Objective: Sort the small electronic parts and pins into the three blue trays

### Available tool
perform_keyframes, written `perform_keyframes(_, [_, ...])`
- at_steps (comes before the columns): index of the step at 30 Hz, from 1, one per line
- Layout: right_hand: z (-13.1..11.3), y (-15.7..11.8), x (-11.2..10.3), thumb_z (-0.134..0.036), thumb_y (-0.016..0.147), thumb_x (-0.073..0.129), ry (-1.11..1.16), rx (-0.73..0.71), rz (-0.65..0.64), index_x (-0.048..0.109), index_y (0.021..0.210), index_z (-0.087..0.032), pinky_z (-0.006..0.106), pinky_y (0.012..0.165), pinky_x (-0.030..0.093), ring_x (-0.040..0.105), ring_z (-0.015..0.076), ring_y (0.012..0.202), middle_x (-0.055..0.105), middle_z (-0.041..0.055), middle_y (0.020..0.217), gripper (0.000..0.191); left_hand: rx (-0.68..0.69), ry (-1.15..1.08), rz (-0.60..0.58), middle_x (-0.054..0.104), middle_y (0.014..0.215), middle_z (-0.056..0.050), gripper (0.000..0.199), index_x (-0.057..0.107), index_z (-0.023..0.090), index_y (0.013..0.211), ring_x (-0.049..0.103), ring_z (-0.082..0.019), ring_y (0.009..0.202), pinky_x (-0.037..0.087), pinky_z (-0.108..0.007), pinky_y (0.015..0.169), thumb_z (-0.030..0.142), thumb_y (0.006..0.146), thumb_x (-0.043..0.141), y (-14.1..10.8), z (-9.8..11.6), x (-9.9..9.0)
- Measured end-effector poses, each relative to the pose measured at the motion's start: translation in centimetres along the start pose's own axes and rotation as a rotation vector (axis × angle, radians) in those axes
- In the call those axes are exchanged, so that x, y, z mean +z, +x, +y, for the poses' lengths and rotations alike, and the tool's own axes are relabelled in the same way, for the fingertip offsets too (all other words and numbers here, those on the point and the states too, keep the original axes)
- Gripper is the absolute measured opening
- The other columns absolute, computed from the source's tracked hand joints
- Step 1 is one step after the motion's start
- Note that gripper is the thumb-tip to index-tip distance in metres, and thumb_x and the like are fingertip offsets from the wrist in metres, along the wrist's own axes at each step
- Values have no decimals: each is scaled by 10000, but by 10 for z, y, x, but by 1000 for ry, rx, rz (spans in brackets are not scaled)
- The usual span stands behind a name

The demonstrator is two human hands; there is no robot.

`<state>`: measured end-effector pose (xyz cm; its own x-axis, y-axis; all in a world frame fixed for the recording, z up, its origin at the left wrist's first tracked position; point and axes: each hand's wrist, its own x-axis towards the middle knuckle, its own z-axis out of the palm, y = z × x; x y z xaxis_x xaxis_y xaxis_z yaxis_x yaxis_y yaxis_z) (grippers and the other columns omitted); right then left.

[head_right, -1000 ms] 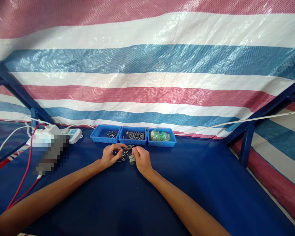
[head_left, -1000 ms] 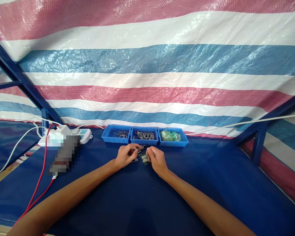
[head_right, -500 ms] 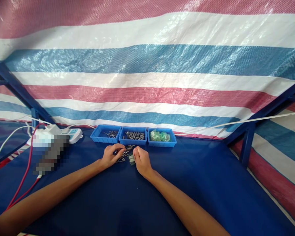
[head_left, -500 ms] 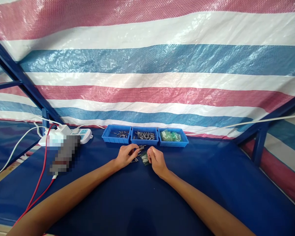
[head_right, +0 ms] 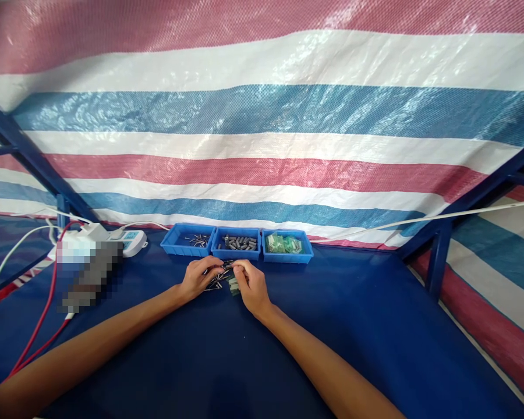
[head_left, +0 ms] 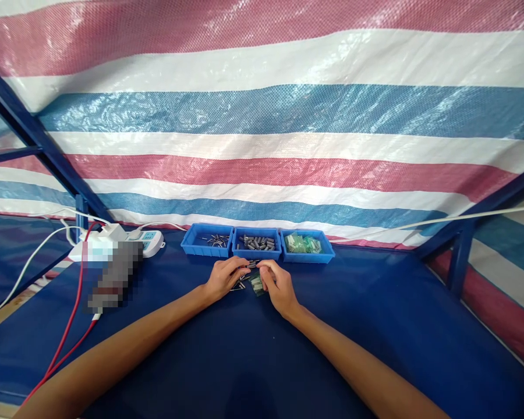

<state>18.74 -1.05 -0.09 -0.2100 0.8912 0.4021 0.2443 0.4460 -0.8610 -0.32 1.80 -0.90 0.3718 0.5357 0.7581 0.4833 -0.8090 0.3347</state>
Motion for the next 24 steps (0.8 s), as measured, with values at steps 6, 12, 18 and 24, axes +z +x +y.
perform_keyframes(6, [0, 2, 0, -319, 922, 458, -97, -72, -29, 626, 899, -182, 228, 565, 416, 550, 129, 619, 604, 28, 765, 218, 20, -10, -12, 682, 767, -11, 129, 585, 175, 987, 625, -90, 607, 460, -176, 573, 259, 895, 550, -1, -1, 1])
perform_keyframes(12, [-4, 4, 0, -286, 910, 478, -146, -99, -59, 616, 828, -174, 224, 559, 398, 524, 123, 599, 574, 14, 707, 196, 15, -14, -11, 684, 766, -13, 118, 580, 170, 970, 626, -88, 608, 462, -172, 579, 256, 898, 545, 0, 0, 1])
perform_keyframes(18, [-4, 1, -1, -304, 921, 459, -129, -44, 31, 589, 831, -175, 224, 566, 404, 520, 119, 583, 576, 12, 702, 204, -55, -5, -69, 655, 760, -15, 141, 598, 163, 945, 594, -92, 619, 444, -182, 572, 286, 881, 569, 3, 3, -2])
perform_keyframes(24, [0, 0, -1, -313, 925, 450, -79, -24, 33, 585, 850, -176, 213, 538, 411, 520, 107, 535, 553, -2, 661, 206, -42, -41, -94, 635, 790, -46, 115, 618, 148, 866, 602, -117, 711, 472, -205, 643, 232, 892, 543, 7, 8, -4])
